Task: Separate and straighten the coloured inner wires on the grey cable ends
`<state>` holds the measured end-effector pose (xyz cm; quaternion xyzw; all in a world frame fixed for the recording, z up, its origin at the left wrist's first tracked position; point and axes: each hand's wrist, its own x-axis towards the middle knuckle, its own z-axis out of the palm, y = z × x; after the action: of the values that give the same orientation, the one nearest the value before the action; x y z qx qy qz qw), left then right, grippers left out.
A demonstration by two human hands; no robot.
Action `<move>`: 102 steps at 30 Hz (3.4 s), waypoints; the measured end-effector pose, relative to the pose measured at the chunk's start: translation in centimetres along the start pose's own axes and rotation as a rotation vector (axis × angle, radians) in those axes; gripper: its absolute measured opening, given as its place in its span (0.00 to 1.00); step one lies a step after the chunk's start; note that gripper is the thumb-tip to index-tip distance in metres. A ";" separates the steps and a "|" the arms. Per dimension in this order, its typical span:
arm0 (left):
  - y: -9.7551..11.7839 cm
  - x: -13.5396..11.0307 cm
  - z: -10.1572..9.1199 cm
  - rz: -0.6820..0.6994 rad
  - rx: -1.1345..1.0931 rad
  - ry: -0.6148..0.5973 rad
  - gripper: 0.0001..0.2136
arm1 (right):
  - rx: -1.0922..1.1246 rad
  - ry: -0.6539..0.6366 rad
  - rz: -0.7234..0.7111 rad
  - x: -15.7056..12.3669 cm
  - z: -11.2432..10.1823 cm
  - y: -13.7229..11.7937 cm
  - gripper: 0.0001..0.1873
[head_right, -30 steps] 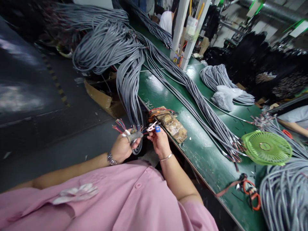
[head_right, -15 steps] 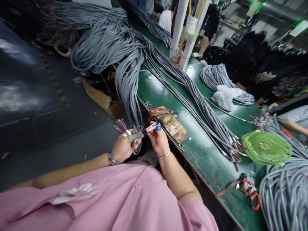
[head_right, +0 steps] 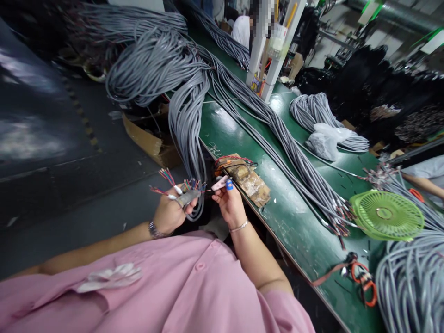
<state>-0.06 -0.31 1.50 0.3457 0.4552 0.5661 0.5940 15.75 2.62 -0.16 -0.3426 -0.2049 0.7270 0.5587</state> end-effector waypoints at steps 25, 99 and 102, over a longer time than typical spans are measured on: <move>-2.4 2.6 -1.3 0.749 0.748 -0.049 0.06 | 0.085 0.125 -0.037 0.9 0.2 0.9 0.14; -0.2 -1.5 -1.2 -0.182 0.380 -0.254 0.11 | -0.356 0.187 -0.137 -0.9 -1.8 2.7 0.12; -0.1 -1.4 -1.7 -0.219 0.325 -0.251 0.10 | -0.160 0.181 -0.030 -0.4 -2.2 2.1 0.20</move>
<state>-1.52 -1.85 1.05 0.4531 0.4979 0.3701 0.6402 15.94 1.47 -3.00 -0.4472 -0.2161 0.6661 0.5564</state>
